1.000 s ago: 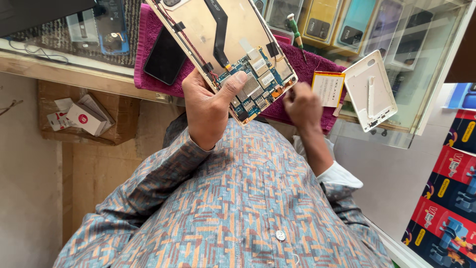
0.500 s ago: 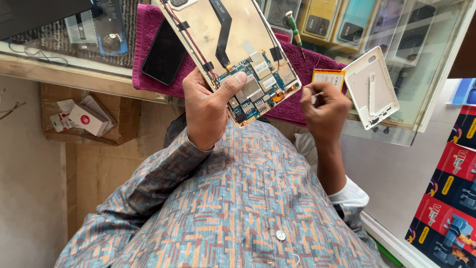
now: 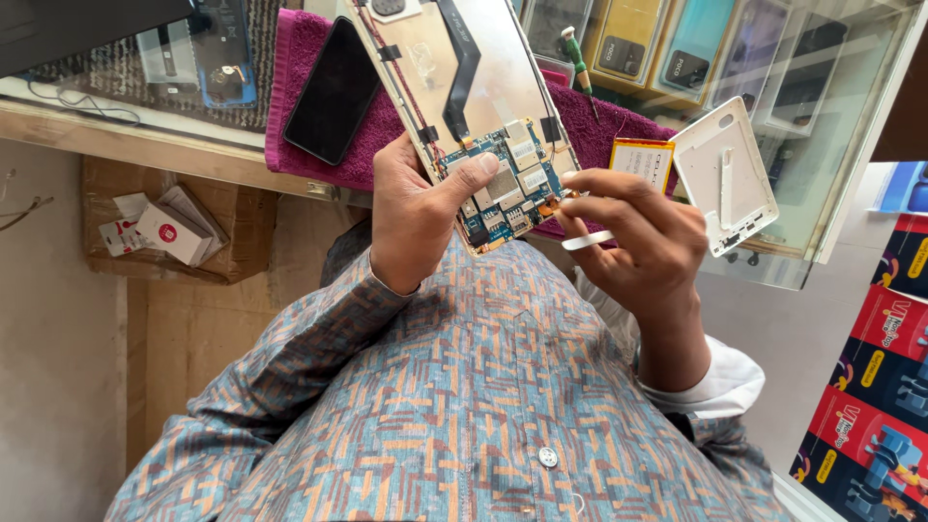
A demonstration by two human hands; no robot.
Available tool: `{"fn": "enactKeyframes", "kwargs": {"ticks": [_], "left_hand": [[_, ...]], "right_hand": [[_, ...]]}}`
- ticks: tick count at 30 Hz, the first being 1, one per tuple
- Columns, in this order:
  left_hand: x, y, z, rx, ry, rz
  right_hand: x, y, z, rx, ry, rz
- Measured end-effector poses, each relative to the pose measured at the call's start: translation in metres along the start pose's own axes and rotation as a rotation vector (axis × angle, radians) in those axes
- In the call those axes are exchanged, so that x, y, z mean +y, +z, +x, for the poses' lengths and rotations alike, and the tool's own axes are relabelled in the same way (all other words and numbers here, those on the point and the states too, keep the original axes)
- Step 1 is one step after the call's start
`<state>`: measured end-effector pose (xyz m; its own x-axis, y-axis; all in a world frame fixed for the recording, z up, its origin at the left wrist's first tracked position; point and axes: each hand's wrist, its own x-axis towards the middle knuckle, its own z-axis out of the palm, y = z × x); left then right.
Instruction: The person repairs an opened tablet at a service counter, holding the device with one hand while using a screwdriver and a metal pry tool to loosen, lift, and reposition internal components including the battery and board connectors. The white back cover rests on a towel beside the work area.
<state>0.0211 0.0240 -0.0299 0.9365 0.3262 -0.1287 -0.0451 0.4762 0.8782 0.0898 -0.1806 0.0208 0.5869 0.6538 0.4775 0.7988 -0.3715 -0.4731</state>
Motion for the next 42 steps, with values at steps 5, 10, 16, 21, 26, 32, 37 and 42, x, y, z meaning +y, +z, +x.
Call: {"fn": "enactKeyframes", "kwargs": {"ticks": [5, 10, 16, 21, 26, 32, 37, 42], "left_hand": [[0.0, 0.0, -0.002, -0.017, 0.028, 0.042], [0.001, 0.001, -0.003, -0.027, 0.029, 0.105], [0.001, 0.001, -0.004, -0.061, 0.045, 0.166], [0.0, 0.0, -0.004, -0.063, 0.034, 0.202], [-0.002, -0.001, -0.006, -0.067, 0.016, 0.12], [-0.005, -0.002, -0.007, -0.067, -0.01, 0.152], [-0.008, -0.004, -0.007, -0.072, 0.011, 0.177], [-0.007, -0.005, -0.009, -0.087, -0.027, 0.093]], "right_hand": [[-0.002, -0.008, 0.009, -0.169, -0.114, -0.117], [-0.007, -0.013, 0.013, -0.281, -0.164, -0.207], [-0.01, -0.013, 0.015, -0.377, -0.26, -0.3], [-0.011, -0.015, 0.017, -0.421, -0.258, -0.259], [-0.009, -0.019, 0.017, -0.433, -0.212, -0.192], [-0.009, -0.012, 0.015, -0.47, -0.273, -0.217], [-0.005, -0.014, 0.015, -0.461, -0.23, -0.12], [-0.001, -0.011, 0.009, -0.368, -0.072, 0.008]]}}
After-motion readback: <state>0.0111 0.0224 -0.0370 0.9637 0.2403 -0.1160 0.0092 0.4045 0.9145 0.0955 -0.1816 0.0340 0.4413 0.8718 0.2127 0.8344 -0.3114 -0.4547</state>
